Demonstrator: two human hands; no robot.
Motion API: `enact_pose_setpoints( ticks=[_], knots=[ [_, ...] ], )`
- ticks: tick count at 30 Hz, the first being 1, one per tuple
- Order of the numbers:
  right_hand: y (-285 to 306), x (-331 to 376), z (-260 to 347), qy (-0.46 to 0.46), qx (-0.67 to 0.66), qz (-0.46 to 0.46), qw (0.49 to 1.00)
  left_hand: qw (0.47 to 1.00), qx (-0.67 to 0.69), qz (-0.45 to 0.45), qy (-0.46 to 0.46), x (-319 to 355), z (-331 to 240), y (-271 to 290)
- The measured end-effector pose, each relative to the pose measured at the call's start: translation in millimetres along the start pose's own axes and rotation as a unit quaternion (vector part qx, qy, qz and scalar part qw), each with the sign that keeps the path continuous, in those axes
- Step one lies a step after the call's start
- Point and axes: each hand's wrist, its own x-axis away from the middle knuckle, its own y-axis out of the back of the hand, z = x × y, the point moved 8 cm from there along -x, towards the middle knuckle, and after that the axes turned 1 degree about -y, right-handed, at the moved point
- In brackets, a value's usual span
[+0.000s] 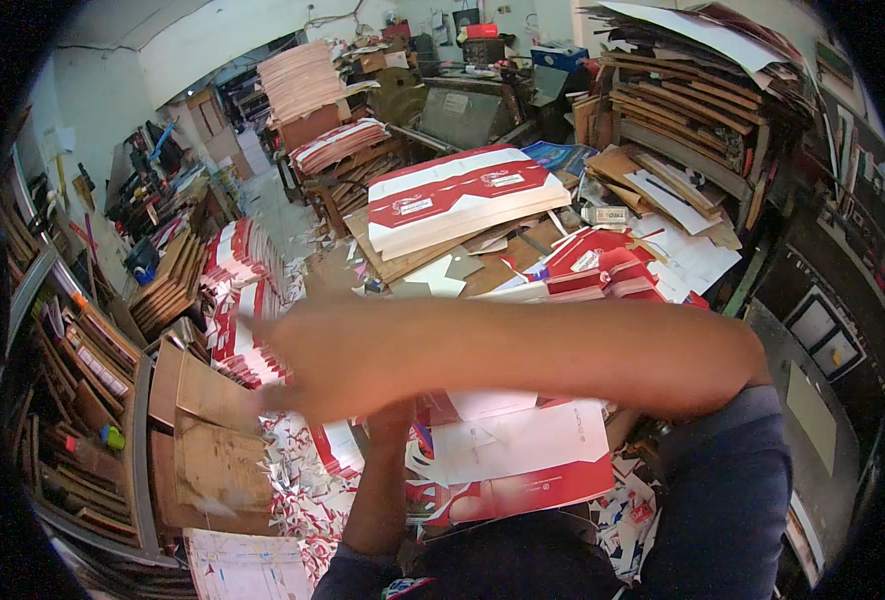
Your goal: The person folds and assembles red and white cardboard boxes by hand. They manipulate the flat sheets, folding along pre-scored lines and tucking flaps into slots to form the box structure. The person works continuously on a single unit, folding sides and securing the shape.
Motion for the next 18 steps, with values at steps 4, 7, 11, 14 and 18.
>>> enact_pose_setpoints(
  ticks=[4,7,11,14,18],
  knots=[
    [28,73,-87,-0.044,0.263,-0.075,0.961,0.952,0.247,-0.017,0.180,-17,-21,-3],
    [38,143,-124,-0.219,0.161,0.039,0.962,0.934,0.262,-0.034,0.238,-16,-16,-4],
    [56,225,-144,-0.405,0.060,0.002,0.912,0.943,0.234,-0.023,0.236,-18,-10,-6],
    [57,260,-149,-0.433,-0.024,-0.114,0.894,0.938,0.246,-0.042,0.242,-25,-11,-9],
    [67,270,-146,-0.307,0.157,-0.234,0.909,0.943,0.246,-0.055,0.219,-35,-10,-11]
  ],
)
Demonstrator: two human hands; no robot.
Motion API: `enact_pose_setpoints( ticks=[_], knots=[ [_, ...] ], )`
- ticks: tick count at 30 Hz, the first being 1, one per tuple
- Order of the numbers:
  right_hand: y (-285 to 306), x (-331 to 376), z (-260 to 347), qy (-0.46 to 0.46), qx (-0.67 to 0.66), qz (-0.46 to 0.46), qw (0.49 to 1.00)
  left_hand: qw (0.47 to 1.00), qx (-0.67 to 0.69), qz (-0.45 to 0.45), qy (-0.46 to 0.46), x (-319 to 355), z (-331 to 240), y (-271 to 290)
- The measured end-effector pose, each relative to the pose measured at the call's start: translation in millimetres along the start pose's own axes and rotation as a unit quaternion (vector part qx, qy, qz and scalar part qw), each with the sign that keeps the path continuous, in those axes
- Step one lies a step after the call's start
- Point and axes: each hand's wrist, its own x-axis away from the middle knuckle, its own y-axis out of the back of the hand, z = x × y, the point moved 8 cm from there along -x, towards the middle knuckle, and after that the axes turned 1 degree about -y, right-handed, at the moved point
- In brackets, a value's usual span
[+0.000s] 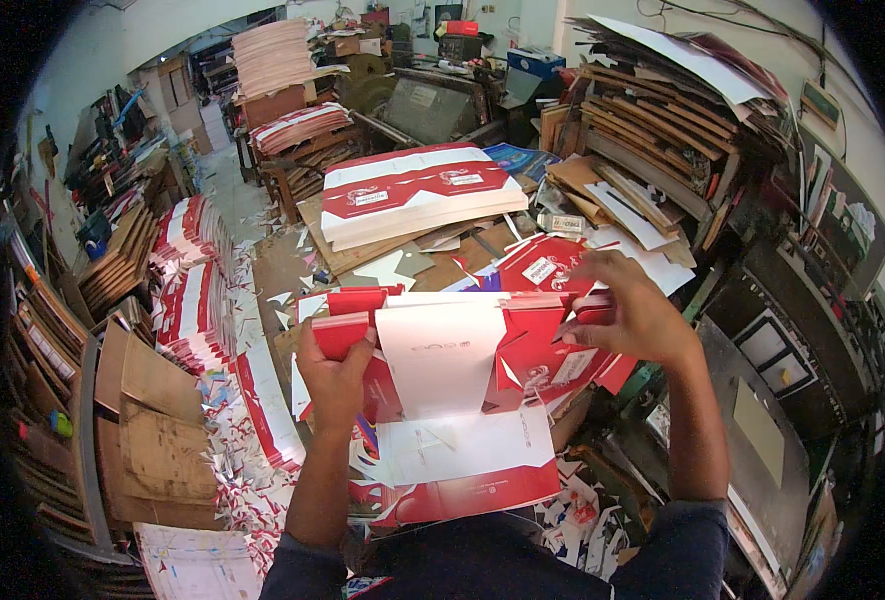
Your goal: The person folds and assembles red and white cardboard boxes by hand. They manipulate the flat sheets, folding along pre-scored lines and tucking flaps into slots to form the box structure. The person works continuously on a single unit, folding sides and securing the shape.
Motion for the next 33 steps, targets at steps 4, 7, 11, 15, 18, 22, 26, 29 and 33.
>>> enact_pose_setpoints(
  ticks=[4,7,11,15,18,22,26,29,33],
  knots=[
    [2,14,-45,-0.181,-0.106,0.043,0.977,0.999,0.029,0.023,-0.006,-4,0,5],
    [-26,44,-124,-0.169,-0.328,-0.015,0.929,0.992,0.102,0.076,-0.020,-4,3,4],
    [-67,71,-156,-0.160,-0.454,-0.182,0.858,0.987,0.071,0.139,0.034,14,39,11],
    [-71,74,-140,-0.185,-0.433,-0.219,0.855,0.989,0.001,0.133,0.070,12,43,13],
    [-50,60,-112,-0.136,-0.413,-0.200,0.878,0.992,0.051,0.099,0.053,10,35,25],
    [-29,55,-86,-0.112,-0.393,-0.176,0.895,0.988,0.024,0.132,0.078,6,18,34],
    [-47,66,-102,-0.104,-0.371,-0.131,0.913,0.984,0.073,0.135,0.092,14,23,49],
    [-70,87,-116,-0.138,-0.406,-0.191,0.883,0.981,0.068,0.140,0.119,22,25,51],
    [-119,102,-112,-0.126,-0.512,-0.236,0.817,0.972,0.050,0.186,0.135,31,36,40]
  ],
)
